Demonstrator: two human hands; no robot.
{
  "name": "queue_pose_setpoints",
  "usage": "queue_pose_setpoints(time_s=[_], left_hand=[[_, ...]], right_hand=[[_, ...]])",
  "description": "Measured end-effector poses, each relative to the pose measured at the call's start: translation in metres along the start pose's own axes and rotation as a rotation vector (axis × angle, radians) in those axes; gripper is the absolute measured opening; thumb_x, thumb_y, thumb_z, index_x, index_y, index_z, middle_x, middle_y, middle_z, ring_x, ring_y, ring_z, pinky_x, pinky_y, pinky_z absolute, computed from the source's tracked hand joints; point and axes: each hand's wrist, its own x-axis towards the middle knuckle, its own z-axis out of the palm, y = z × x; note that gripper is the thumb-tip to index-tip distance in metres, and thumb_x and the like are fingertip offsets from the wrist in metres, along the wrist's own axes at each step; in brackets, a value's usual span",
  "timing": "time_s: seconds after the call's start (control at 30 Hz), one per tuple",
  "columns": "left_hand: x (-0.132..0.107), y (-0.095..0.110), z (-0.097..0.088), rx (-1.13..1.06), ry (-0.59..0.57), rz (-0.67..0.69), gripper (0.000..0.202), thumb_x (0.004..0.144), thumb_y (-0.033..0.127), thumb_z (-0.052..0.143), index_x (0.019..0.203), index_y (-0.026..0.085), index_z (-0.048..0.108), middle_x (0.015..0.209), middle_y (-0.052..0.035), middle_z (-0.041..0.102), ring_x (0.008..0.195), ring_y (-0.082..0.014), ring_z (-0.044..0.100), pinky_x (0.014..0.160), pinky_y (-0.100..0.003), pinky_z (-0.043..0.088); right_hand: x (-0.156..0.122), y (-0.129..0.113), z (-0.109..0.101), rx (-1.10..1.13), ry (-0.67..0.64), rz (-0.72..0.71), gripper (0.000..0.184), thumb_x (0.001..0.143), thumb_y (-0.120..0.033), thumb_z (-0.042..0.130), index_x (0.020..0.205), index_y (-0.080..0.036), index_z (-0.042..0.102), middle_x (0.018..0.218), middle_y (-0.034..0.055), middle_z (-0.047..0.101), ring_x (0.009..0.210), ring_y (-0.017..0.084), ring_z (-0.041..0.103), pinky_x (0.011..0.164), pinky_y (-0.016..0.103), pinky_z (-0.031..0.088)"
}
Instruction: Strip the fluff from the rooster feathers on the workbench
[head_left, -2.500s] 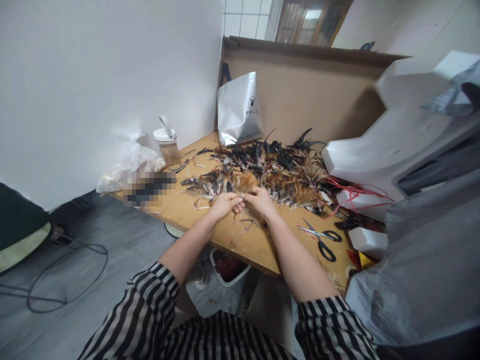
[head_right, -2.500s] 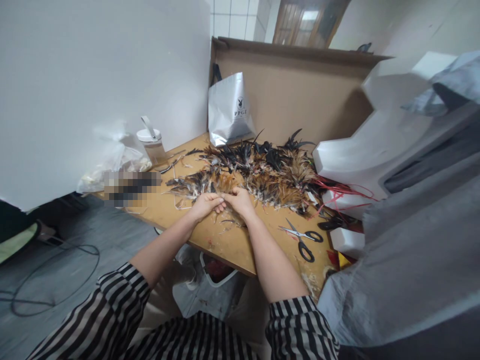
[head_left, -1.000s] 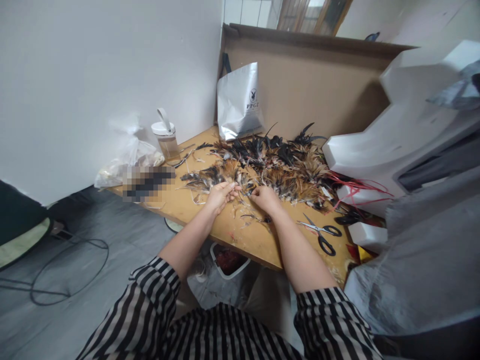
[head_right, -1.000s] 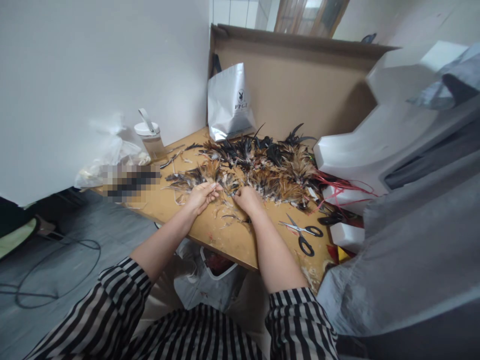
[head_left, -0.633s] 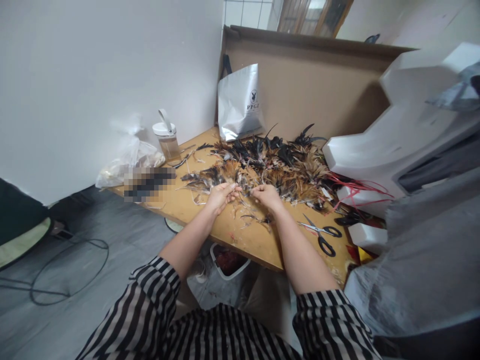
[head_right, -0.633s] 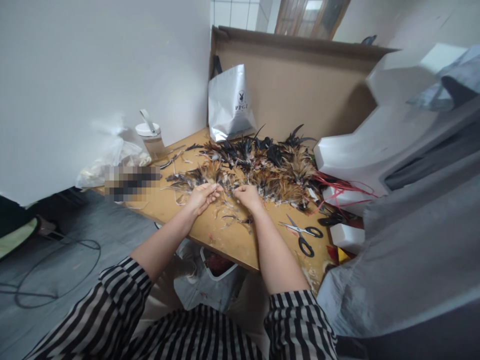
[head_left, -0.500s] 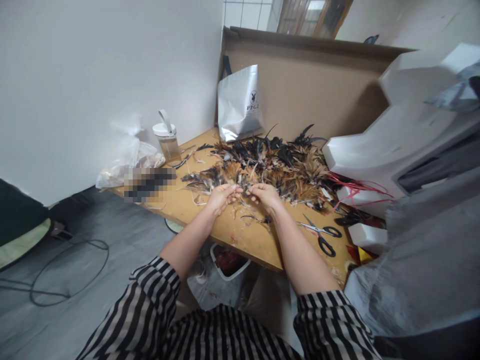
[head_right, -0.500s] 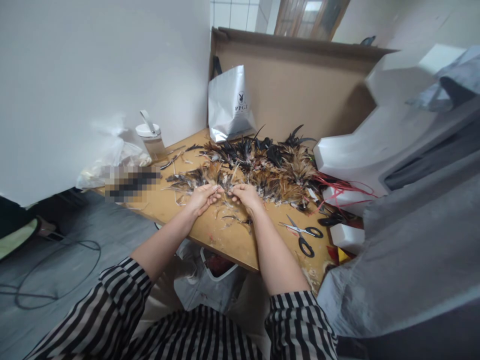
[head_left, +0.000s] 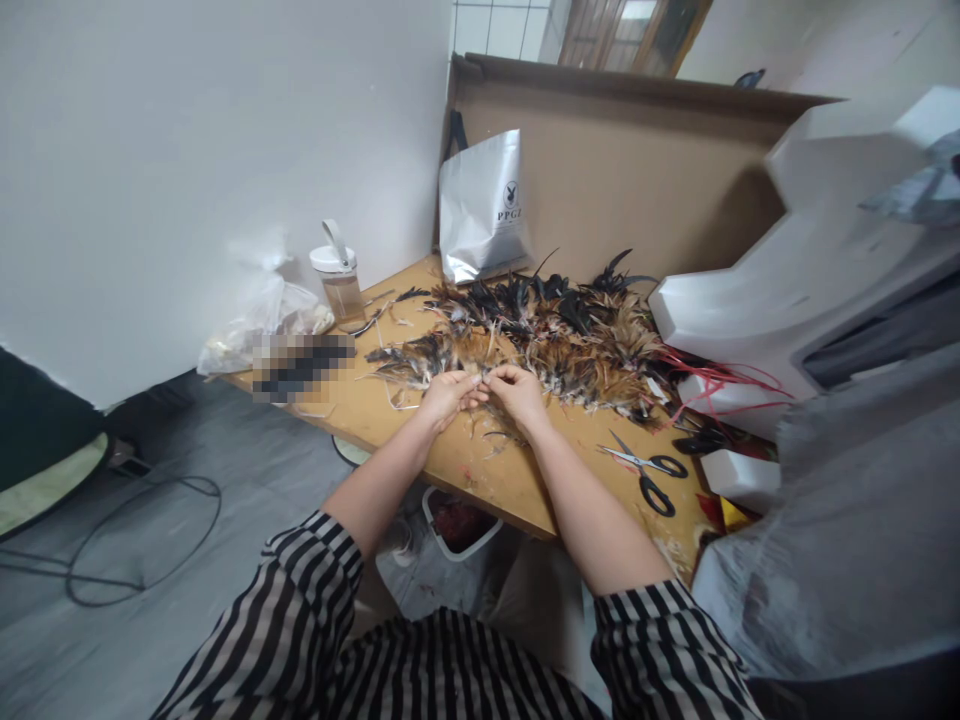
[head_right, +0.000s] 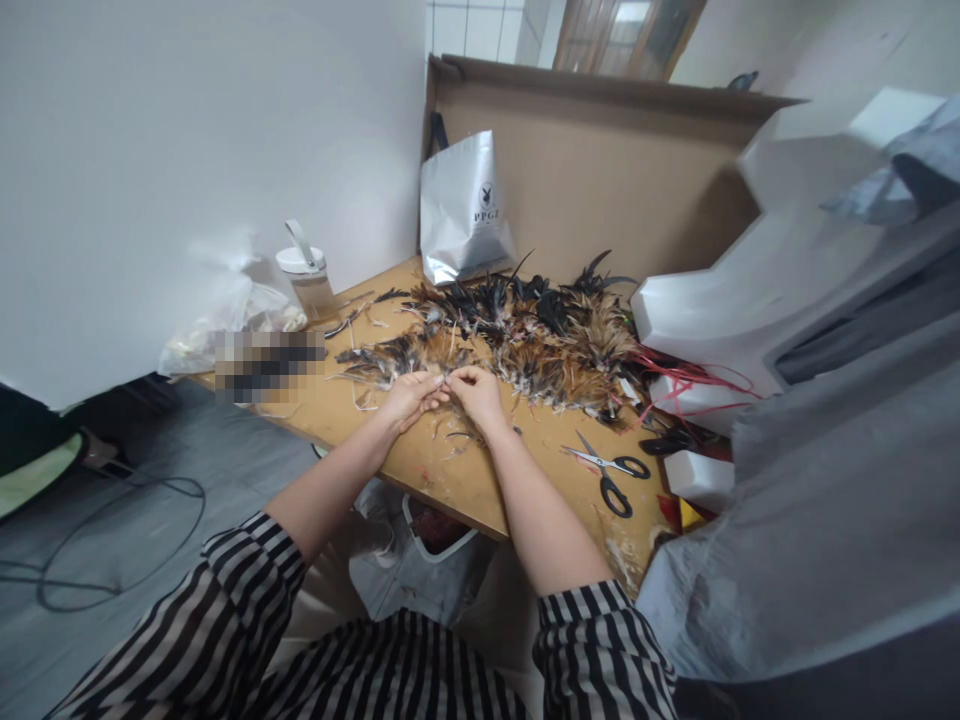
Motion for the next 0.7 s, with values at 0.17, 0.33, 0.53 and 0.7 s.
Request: queue_pose_setpoints(time_s=[0.17, 0.33, 0.53, 0.7], left_hand=[[0.0011, -0.0011, -0.0005, 0.024, 0.006, 0.018, 0.022, 0.063, 0.028, 0.067, 0.068, 0.008, 0.060, 0.060, -0.0057, 0.062, 0.049, -0.0060, 0.054, 0.047, -0.016, 0.041], [0.0011, -0.0024, 0.0003, 0.045, -0.003, 0.017, 0.023, 0.062, 0.029, 0.067, 0.068, 0.008, 0.061, 0.061, -0.0060, 0.062, 0.048, -0.0058, 0.053, 0.046, -0.016, 0.041], [-0.0010, -0.0022, 0.0027, 0.107, -0.029, 0.008, 0.024, 0.062, 0.031, 0.067, 0.065, 0.008, 0.061, 0.058, -0.0057, 0.060, 0.047, -0.0064, 0.052, 0.046, -0.017, 0.041], [-0.0027, -0.0016, 0.0031, 0.135, -0.065, 0.011, 0.025, 0.063, 0.033, 0.066, 0.065, 0.009, 0.061, 0.058, -0.0057, 0.061, 0.045, -0.0059, 0.051, 0.046, -0.017, 0.041]], right_hand=[[0.0015, 0.0020, -0.0012, -0.075, 0.031, -0.046, 0.020, 0.058, -0.033, 0.060, 0.065, -0.014, 0.059, 0.059, -0.0010, 0.055, 0.053, 0.008, 0.045, 0.054, 0.020, 0.036], [0.0023, 0.0036, -0.0027, -0.058, 0.042, -0.035, 0.023, 0.058, -0.037, 0.061, 0.061, -0.014, 0.054, 0.055, -0.0038, 0.049, 0.050, 0.007, 0.039, 0.050, 0.019, 0.031], [0.0022, 0.0051, -0.0052, -0.033, 0.036, 0.011, 0.026, 0.058, -0.039, 0.061, 0.056, -0.015, 0.051, 0.051, -0.0044, 0.047, 0.048, 0.007, 0.036, 0.047, 0.019, 0.029], [-0.0015, 0.0006, -0.0049, 0.045, -0.004, 0.077, 0.029, 0.056, -0.042, 0.063, 0.055, -0.015, 0.051, 0.047, -0.0052, 0.045, 0.043, 0.006, 0.034, 0.044, 0.019, 0.027]])
